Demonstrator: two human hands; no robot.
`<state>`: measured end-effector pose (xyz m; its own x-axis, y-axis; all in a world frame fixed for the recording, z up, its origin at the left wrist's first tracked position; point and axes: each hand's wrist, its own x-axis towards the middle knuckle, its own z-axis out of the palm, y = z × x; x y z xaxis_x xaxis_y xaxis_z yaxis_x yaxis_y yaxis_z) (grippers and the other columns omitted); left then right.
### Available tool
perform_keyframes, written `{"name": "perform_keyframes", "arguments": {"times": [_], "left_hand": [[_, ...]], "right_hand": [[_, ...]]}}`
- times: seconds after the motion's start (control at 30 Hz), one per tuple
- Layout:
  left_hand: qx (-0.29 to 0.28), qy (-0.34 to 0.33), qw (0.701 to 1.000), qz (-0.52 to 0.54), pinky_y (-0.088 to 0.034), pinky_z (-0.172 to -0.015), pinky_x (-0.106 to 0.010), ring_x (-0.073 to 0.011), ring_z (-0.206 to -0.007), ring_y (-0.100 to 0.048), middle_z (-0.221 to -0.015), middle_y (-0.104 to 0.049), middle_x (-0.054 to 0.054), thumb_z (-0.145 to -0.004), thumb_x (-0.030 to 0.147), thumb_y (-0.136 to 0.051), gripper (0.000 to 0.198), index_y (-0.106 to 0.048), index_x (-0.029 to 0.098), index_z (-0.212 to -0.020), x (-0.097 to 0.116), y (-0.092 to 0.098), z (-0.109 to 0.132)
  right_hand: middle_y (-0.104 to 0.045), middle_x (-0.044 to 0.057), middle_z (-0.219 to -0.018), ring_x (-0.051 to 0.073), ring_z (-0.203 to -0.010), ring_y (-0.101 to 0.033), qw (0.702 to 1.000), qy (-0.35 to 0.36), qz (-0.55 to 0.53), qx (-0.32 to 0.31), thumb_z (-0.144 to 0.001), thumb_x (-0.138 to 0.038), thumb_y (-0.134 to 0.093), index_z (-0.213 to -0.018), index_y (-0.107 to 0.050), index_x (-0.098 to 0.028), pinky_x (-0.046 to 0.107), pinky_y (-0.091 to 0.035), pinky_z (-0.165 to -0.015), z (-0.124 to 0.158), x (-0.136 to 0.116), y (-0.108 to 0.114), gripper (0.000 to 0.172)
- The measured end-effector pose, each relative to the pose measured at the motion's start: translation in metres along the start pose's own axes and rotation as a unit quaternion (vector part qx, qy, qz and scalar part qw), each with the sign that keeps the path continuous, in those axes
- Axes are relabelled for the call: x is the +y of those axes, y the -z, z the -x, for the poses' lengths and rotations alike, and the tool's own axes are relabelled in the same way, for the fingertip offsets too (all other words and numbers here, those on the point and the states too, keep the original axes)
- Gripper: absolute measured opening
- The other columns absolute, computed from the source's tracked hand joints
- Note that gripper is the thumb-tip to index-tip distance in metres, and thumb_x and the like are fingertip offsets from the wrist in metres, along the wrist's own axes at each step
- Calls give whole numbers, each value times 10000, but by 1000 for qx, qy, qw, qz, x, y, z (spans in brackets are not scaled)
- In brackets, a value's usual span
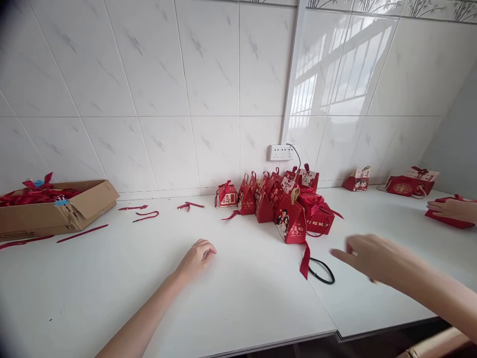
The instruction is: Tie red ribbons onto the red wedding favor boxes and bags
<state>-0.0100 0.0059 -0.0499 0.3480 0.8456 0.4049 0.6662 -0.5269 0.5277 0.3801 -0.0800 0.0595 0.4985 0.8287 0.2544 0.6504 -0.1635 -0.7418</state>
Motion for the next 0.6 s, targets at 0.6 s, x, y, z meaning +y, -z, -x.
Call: {"name": "perform_keyframes", "arguments": {"times": [0.6], "left_hand": [[-23,10,998,59,-504,-726,-347,-198,-871,-588,-875,-635,-50,-824,170,-382,203,-580,211,-810,7,-1,2]], "right_hand": [[-620,125,-692,316,-735,-645,962,49,269,18,-721,-193,-538,-582,-541,-178,428,-471,-613,-16,-120,-69,140]]}}
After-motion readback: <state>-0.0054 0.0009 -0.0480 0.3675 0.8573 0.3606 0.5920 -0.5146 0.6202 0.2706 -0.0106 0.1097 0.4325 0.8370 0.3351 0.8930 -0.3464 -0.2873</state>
